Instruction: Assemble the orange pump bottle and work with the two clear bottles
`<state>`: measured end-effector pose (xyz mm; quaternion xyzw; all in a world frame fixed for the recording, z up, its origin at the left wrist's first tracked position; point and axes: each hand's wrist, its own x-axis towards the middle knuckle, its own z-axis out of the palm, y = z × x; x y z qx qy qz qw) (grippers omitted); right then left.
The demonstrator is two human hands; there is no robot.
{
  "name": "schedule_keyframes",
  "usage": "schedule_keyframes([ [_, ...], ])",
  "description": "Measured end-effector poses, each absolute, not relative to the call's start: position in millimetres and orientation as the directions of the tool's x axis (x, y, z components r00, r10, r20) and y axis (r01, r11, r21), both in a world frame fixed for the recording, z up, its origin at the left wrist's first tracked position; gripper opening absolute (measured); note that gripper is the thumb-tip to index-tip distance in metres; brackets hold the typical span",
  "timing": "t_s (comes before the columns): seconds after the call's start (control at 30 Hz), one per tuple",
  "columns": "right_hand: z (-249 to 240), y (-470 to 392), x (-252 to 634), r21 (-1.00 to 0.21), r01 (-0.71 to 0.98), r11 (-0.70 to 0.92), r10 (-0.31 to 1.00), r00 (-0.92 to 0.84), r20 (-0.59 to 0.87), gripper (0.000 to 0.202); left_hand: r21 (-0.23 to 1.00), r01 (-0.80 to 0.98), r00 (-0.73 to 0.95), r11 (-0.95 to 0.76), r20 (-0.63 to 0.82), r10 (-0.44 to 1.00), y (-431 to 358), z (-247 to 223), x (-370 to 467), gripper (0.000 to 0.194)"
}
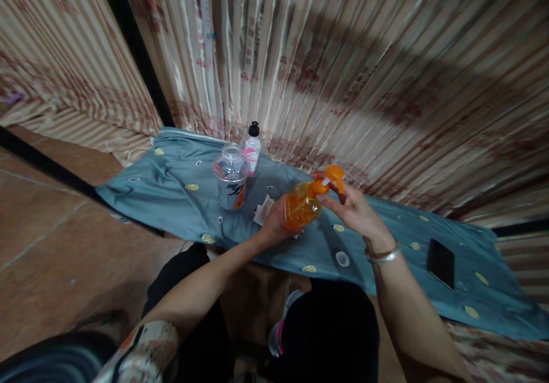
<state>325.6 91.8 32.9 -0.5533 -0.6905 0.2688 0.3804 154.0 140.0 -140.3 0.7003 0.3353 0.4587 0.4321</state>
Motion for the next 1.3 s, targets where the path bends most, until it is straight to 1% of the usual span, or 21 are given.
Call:
schedule_keyframes([
  [0.1,30,92,316,-0.715,0.666,0.212,0.947,0.042,0.319,0.062,0.907,0.076,0.364,-0.413,0.361,0.859,140,-143,152,0.093],
  [0.13,29,92,312,-0.691,0.697,0.194,0.931,0.091,0.353,0.063,0.904,0.077,0.370,-0.420,0.365,0.854,140,-143,151,0.092],
  [0.17,28,91,309,-0.677,0.713,0.181,0.918,0.124,0.376,0.064,0.900,0.078,0.377,-0.428,0.371,0.848,140,-144,150,0.085],
  [0.2,27,91,308,-0.676,0.715,0.179,0.912,0.137,0.386,0.065,0.896,0.081,0.383,-0.437,0.377,0.843,141,-144,149,0.075],
  [0.27,27,89,311,-0.711,0.672,0.205,0.927,0.101,0.362,0.069,0.887,0.089,0.388,-0.454,0.389,0.836,141,-144,148,0.053],
  [0.3,29,89,314,-0.739,0.636,0.222,0.942,0.054,0.331,0.071,0.883,0.093,0.389,-0.460,0.393,0.833,141,-144,148,0.050],
  [0.4,33,88,322,-0.796,0.554,0.244,0.968,-0.091,0.233,0.064,0.876,0.101,0.389,-0.471,0.401,0.829,140,-143,149,0.059],
  [0.43,34,88,322,-0.793,0.560,0.239,0.969,-0.086,0.232,0.062,0.874,0.105,0.389,-0.474,0.403,0.829,140,-143,150,0.058],
  [0.5,35,89,319,-0.750,0.626,0.213,0.959,0.012,0.282,0.063,0.872,0.112,0.387,-0.477,0.404,0.829,140,-142,150,0.049],
  [0.57,34,89,314,-0.699,0.693,0.174,0.934,0.109,0.341,0.069,0.871,0.117,0.383,-0.478,0.404,0.830,141,-141,150,0.045],
  [0.63,33,88,312,-0.693,0.700,0.170,0.930,0.119,0.348,0.077,0.871,0.115,0.386,-0.478,0.404,0.829,140,-140,150,0.044],
  [0.7,32,88,314,-0.732,0.649,0.208,0.948,0.049,0.313,0.081,0.873,0.106,0.394,-0.476,0.403,0.826,140,-138,150,0.051],
  [0.8,30,89,320,-0.787,0.568,0.242,0.965,-0.055,0.257,0.068,0.884,0.086,0.392,-0.459,0.394,0.832,139,-136,150,0.079],
  [0.87,30,90,319,-0.768,0.599,0.225,0.960,-0.002,0.280,0.063,0.895,0.074,0.384,-0.440,0.382,0.841,139,-135,150,0.088],
  [0.93,30,90,316,-0.709,0.679,0.191,0.933,0.100,0.346,0.065,0.905,0.063,0.379,-0.421,0.368,0.849,138,-135,149,0.091],
  [1.0,31,89,312,-0.669,0.724,0.169,0.912,0.142,0.384,0.070,0.912,0.053,0.378,-0.406,0.358,0.854,138,-136,148,0.091],
  [1.1,32,86,313,-0.704,0.678,0.210,0.938,0.063,0.341,0.073,0.920,0.046,0.373,-0.388,0.345,0.861,138,-137,148,0.090],
  [1.17,31,85,315,-0.751,0.612,0.246,0.955,-0.018,0.298,0.067,0.925,0.044,0.367,-0.378,0.337,0.867,139,-137,149,0.092],
  [1.2,31,85,315,-0.765,0.593,0.251,0.957,-0.033,0.289,0.063,0.926,0.042,0.365,-0.375,0.335,0.869,140,-138,150,0.092],
  [1.23,30,86,315,-0.765,0.595,0.246,0.955,-0.014,0.296,0.060,0.927,0.039,0.366,-0.373,0.334,0.869,140,-138,150,0.092],
  [1.3,28,87,311,-0.728,0.654,0.206,0.933,0.092,0.347,0.062,0.928,0.029,0.369,-0.371,0.335,0.867,140,-137,150,0.091],
])
